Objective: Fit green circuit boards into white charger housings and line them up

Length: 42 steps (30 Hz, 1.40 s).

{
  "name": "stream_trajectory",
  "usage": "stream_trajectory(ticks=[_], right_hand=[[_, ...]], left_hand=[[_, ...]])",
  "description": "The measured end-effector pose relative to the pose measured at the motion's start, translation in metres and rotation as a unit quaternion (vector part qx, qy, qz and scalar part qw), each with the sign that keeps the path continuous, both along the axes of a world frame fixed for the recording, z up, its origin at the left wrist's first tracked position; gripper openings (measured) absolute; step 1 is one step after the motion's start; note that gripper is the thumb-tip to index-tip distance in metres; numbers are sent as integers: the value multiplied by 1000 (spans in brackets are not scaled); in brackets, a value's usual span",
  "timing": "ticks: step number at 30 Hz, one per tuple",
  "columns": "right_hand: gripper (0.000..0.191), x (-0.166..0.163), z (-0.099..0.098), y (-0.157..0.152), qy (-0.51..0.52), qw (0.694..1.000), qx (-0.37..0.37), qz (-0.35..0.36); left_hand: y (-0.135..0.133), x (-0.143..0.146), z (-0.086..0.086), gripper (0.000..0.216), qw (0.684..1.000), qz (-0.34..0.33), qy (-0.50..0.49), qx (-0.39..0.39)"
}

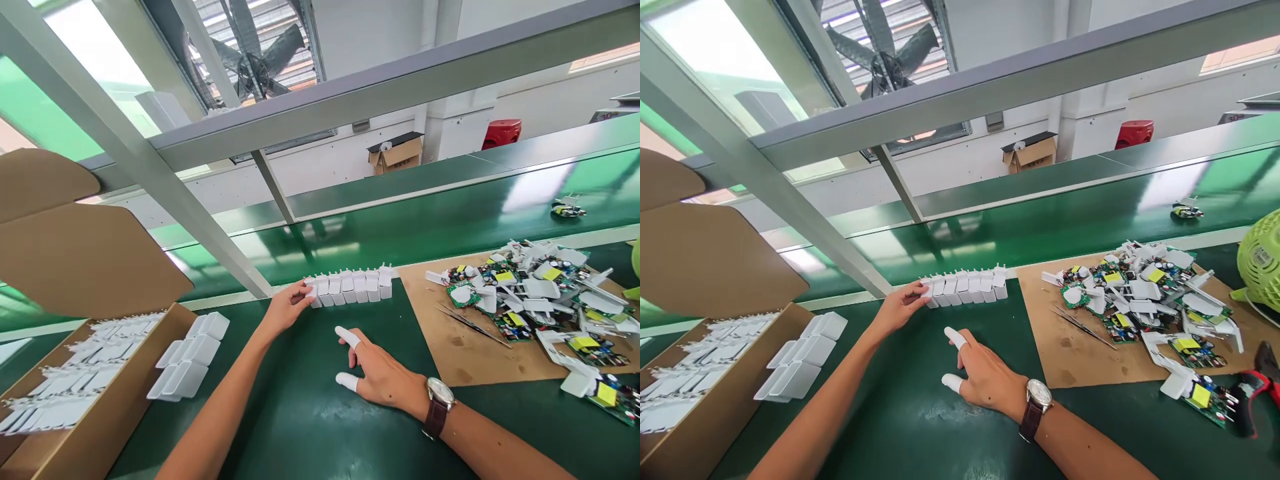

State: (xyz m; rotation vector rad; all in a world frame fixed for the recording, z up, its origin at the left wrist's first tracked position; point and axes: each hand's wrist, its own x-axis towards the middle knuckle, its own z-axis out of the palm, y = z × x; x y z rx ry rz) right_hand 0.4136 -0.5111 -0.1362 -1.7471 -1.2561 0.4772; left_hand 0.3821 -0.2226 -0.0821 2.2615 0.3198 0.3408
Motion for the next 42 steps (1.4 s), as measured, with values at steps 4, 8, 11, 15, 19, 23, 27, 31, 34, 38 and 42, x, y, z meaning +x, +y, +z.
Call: stream_trajectory(ticks=[4,8,11,15,19,23,27,31,34,38,42], right_hand=[[79,-2,-9,-2,-11,1000,23,8],[74,-5,-24,-5,-16,999,32,13],[69,-5,-31,-7,-27,999,25,24],[69,-6,-28,-7,-54,998,28,30],[66,-6,-16,-6,-83,995,39,31],[61,0,0,-5,-102,994,34,22],[42,23,31,-13,-200,976,69,-44],[36,75,61,-38,-295,935,-65,-186],[30,119,67,-66,-336,886,-194,-255],[22,153,56,-90,-340,860,-241,-296],[19,165,49,-89,-335,862,-231,-301]], left_hand=[[-15,-12,-1,56,1000,-8,-23,17],[-6,-57,16,49,987,23,-30,155],[22,-100,37,47,941,141,33,306],[68,-143,63,40,876,270,124,379],[97,-149,69,41,875,281,162,360],[92,-124,64,37,872,282,108,385],[41,-94,56,32,915,195,-3,354],[-27,-70,31,32,955,-15,-71,289],[-62,-58,5,31,953,-89,-107,269],[-78,-55,-22,30,955,-93,-150,240],[-77,-67,-38,33,955,-104,-142,239]])
